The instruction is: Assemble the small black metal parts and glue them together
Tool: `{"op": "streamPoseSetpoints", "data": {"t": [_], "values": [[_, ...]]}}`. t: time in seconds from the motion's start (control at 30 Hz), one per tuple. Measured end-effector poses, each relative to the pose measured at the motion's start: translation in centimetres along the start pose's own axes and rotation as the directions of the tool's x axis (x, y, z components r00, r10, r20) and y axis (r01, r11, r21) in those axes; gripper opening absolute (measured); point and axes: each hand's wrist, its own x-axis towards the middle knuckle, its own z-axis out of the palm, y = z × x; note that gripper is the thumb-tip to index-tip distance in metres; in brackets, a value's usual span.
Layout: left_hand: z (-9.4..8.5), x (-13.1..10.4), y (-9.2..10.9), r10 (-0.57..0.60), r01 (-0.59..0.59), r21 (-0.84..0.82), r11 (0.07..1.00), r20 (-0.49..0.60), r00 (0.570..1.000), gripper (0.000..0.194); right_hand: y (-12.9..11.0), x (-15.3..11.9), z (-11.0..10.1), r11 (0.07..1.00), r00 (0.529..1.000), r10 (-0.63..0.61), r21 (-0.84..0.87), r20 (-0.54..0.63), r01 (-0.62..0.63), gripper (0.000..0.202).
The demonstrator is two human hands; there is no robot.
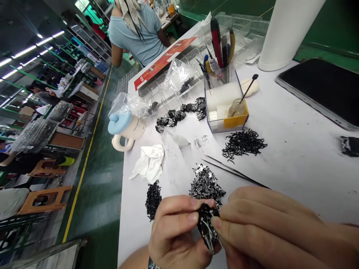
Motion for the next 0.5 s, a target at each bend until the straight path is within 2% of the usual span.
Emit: {"op": "streamPoseSetpoints", "data": {"t": [0.13, 0.23, 0.33, 0.5], "values": [[-0.1, 0.1, 0.3, -0.026, 0.027, -0.05, 0.998, 0.024, 0.999, 0.027, -0.3, -0.4, 0.2, 0.99, 0.99, 0.139, 0.039, 0.002, -0.139, 0.016], [-0.1, 0.2, 0.3, -0.028, 0.03, -0.068, 0.997, 0.03, 0.999, 0.027, -0.2, -0.5, 0.5, 0.985, 0.988, 0.153, 0.085, -0.004, -0.152, 0.009], [0.0, 0.2, 0.3, -0.05, 0.05, -0.06, 0.997, 0.009, 0.999, 0.028, 0.0, -0.3, 0.4, 0.993, 0.996, 0.089, 0.079, -0.003, -0.089, 0.014], [0.0, 0.0, 0.3, -0.046, 0.047, -0.05, 0.998, 0.015, 0.999, 0.025, -0.1, 0.2, -0.7, 1.0, 0.993, 0.027, -0.004, 0.119, -0.026, 0.021]]}}
